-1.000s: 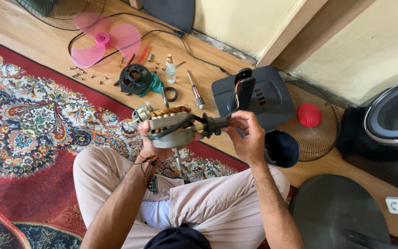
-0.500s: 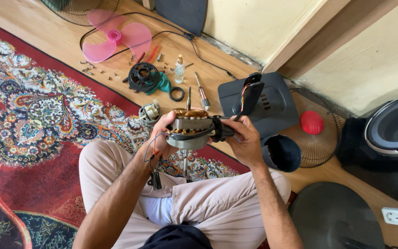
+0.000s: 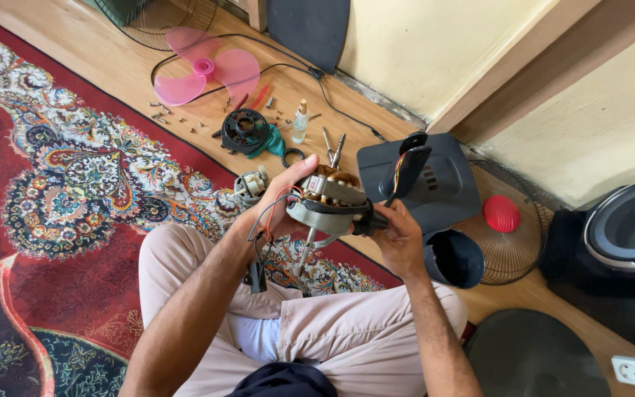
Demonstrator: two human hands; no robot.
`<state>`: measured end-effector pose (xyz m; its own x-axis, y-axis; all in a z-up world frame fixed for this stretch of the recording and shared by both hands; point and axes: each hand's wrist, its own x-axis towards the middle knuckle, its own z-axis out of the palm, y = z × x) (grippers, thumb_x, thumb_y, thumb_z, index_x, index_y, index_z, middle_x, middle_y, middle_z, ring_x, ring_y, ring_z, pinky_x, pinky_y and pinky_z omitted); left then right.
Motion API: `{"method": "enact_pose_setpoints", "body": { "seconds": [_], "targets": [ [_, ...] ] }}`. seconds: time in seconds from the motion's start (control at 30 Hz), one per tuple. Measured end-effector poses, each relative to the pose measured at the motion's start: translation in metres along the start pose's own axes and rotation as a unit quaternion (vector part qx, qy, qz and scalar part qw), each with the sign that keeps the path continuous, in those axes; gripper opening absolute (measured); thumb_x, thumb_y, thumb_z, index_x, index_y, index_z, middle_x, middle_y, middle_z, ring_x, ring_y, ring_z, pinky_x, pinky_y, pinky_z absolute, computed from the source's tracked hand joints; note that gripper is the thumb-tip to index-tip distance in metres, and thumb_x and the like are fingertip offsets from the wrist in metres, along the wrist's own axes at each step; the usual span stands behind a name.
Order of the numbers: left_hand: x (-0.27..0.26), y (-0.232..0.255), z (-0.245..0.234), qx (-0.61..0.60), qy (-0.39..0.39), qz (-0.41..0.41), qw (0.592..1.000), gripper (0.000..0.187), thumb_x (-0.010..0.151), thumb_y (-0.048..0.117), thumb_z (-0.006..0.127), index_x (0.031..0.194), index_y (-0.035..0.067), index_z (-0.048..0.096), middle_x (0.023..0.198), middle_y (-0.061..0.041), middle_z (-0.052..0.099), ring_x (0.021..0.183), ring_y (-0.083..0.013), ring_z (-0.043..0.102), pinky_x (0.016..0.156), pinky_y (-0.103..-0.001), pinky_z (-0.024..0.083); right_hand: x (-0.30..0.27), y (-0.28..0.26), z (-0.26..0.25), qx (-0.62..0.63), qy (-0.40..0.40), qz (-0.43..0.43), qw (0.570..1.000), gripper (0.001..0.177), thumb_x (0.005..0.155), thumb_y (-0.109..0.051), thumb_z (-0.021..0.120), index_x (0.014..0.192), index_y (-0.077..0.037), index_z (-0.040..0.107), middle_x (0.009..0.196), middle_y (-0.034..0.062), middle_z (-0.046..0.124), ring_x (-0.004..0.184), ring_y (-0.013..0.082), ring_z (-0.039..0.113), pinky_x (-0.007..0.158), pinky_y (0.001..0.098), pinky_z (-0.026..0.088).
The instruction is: The person sits on the floor and assembles a fan motor, connecting wires and attaching the motor to the fan stand. They then use a toothbrush to clean the inside of the fan base.
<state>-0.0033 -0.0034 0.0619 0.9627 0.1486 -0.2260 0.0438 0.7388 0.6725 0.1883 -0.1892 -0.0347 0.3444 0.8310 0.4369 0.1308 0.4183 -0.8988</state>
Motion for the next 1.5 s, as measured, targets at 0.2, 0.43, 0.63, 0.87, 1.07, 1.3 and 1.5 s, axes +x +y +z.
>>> {"method": "enact_pose_setpoints", "body": {
  "seconds": [0.2, 0.43, 0.63, 0.87, 1.07, 1.3, 1.5],
  "targets": [
    [0.007, 0.003, 0.009, 0.024, 0.009, 0.031, 0.999, 0.078, 0.096, 0.064, 0.047, 0.136, -0.001, 0.065, 0.123, -0.02, 0.074, 0.105, -0.0318, 0.074, 0.092, -0.048, 0.06, -0.003, -0.002, -0.004, -0.071, 0.006, -0.006, 0.997, 0.047, 0.089, 0.008, 0.076, 0.134, 0.002, 0.065, 0.111, 0.006, 0.054, 0.102, 0.0142, 0.057, 0.093, 0.0267, 0.05],
    [0.017, 0.002, 0.008, 0.001, 0.028, 0.101, 0.994, 0.061, 0.099, 0.055, 0.056, 0.121, -0.001, 0.068, 0.103, -0.013, 0.076, 0.089, -0.0273, 0.074, 0.08, -0.048, 0.062, -0.001, 0.004, -0.001, -0.053, 0.007, -0.011, 0.999, 0.04, 0.093, 0.005, 0.074, 0.132, 0.002, 0.066, 0.106, 0.0022, 0.056, 0.102, 0.0128, 0.057, 0.095, 0.0261, 0.048],
    [0.019, 0.005, 0.01, 0.042, 0.064, 0.082, 0.994, 0.057, 0.096, 0.057, 0.058, 0.116, 0.005, 0.07, 0.1, -0.008, 0.077, 0.085, -0.0202, 0.074, 0.077, -0.039, 0.062, -0.003, 0.004, -0.006, 0.021, -0.02, 0.02, 0.999, 0.035, 0.096, 0.0, 0.071, 0.131, 0.003, 0.065, 0.114, 0.0024, 0.059, 0.108, 0.0123, 0.059, 0.098, 0.0257, 0.048],
    [0.028, 0.007, 0.008, 0.088, 0.147, 0.068, 0.983, 0.058, 0.092, 0.076, 0.055, 0.101, 0.021, 0.07, 0.074, 0.002, 0.057, 0.054, -0.0125, 0.045, 0.045, -0.03, 0.024, -0.005, -0.012, -0.021, 0.193, -0.028, 0.114, 0.974, 0.038, 0.102, -0.021, 0.066, 0.129, 0.007, 0.064, 0.11, 0.0096, 0.07, 0.095, 0.0161, 0.065, 0.085, 0.0313, 0.054],
    [0.031, 0.011, 0.01, 0.101, 0.175, -0.008, 0.979, 0.074, 0.084, 0.087, 0.038, 0.104, 0.024, 0.071, 0.086, -0.001, 0.07, 0.061, -0.0191, 0.058, 0.048, -0.03, 0.022, 0.007, -0.035, -0.023, 0.246, 0.019, 0.18, 0.952, 0.039, 0.104, -0.028, 0.057, 0.12, 0.007, 0.064, 0.102, 0.0176, 0.072, 0.078, 0.0244, 0.071, 0.063, 0.039, 0.061],
    [0.031, 0.013, 0.009, 0.1, 0.107, -0.063, 0.987, 0.099, 0.074, 0.097, 0.024, 0.122, 0.024, 0.072, 0.104, -0.003, 0.078, 0.073, -0.028, 0.072, 0.048, -0.028, 0.04, 0.017, -0.045, -0.03, 0.23, 0.047, 0.203, 0.951, 0.041, 0.108, -0.032, 0.054, 0.112, 0.006, 0.068, 0.088, 0.0164, 0.071, 0.061, 0.0218, 0.066, 0.05, 0.0333, 0.054],
    [0.035, 0.02, -0.002, 0.124, 0.103, -0.082, 0.983, 0.101, 0.074, 0.096, 0.022, 0.12, 0.021, 0.072, 0.098, -0.005, 0.078, 0.067, -0.0262, 0.072, 0.044, -0.026, 0.04, 0.027, -0.056, -0.024, 0.239, 0.035, 0.193, 0.951, 0.041, 0.108, -0.033, 0.056, 0.112, 0.006, 0.068, 0.091, 0.0147, 0.071, 0.067, 0.0207, 0.067, 0.056, 0.0342, 0.055]
  ]
}}
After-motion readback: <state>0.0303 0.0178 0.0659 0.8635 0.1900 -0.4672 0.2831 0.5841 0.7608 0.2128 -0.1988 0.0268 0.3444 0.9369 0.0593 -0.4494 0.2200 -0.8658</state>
